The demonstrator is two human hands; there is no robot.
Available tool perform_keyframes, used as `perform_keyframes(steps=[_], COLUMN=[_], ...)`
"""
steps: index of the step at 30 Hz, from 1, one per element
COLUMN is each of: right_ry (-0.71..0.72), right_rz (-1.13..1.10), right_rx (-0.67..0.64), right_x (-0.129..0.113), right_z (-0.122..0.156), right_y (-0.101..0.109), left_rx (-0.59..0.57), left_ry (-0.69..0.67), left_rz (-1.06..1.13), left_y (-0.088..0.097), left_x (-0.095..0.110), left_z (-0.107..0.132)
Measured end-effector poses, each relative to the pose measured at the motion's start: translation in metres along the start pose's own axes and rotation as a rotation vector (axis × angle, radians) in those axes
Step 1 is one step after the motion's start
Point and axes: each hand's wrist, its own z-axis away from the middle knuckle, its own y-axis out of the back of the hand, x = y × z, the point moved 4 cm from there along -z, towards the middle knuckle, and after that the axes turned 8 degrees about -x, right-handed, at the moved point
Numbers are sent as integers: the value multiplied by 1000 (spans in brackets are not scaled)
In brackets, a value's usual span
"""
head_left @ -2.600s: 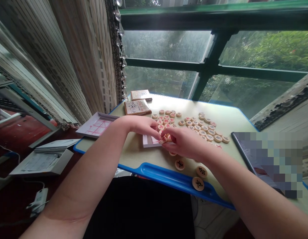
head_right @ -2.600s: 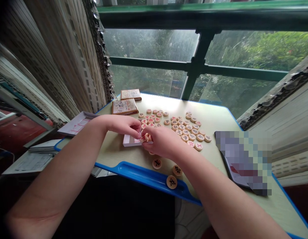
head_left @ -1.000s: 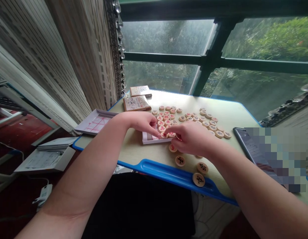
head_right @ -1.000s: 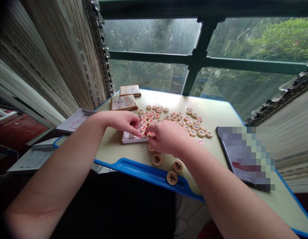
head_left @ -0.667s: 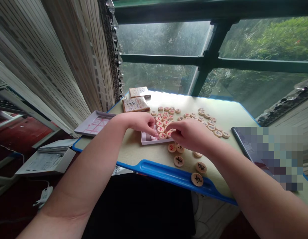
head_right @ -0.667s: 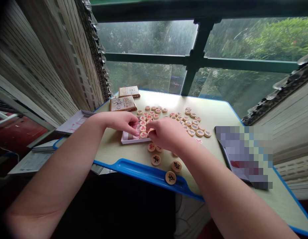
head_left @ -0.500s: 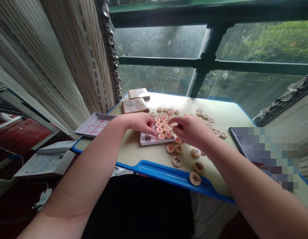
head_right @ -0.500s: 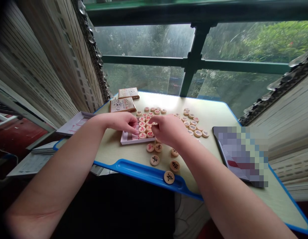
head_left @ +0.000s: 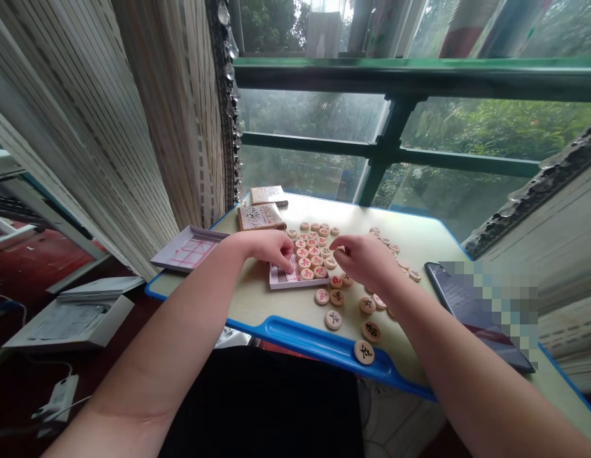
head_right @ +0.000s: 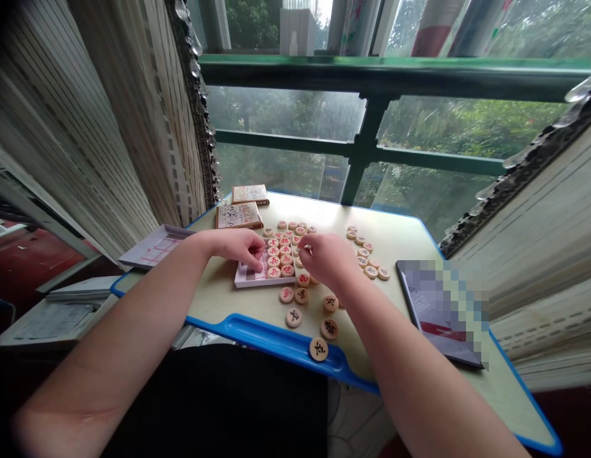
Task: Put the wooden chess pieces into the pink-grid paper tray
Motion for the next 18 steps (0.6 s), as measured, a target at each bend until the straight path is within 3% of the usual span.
perform_keyframes(steps=[9, 12, 15, 18], right_ry=[-178, -281, -248, -214], right_rz=[49, 112, 125, 109], right_rx=[41, -35, -173, -184], right_x=[38, 50, 54, 55], right_z=[-20, -26, -30, -31], right_y=[-10, -21, -33, -35], left_rx=[27, 90, 141, 127], left_ry=[-12, -30, -50, -59], left_rz=[85, 48, -6, 11], left_y=[1, 2, 3, 2], left_x=[-3, -3, -2, -1], left_z=[-1, -4, -5, -7])
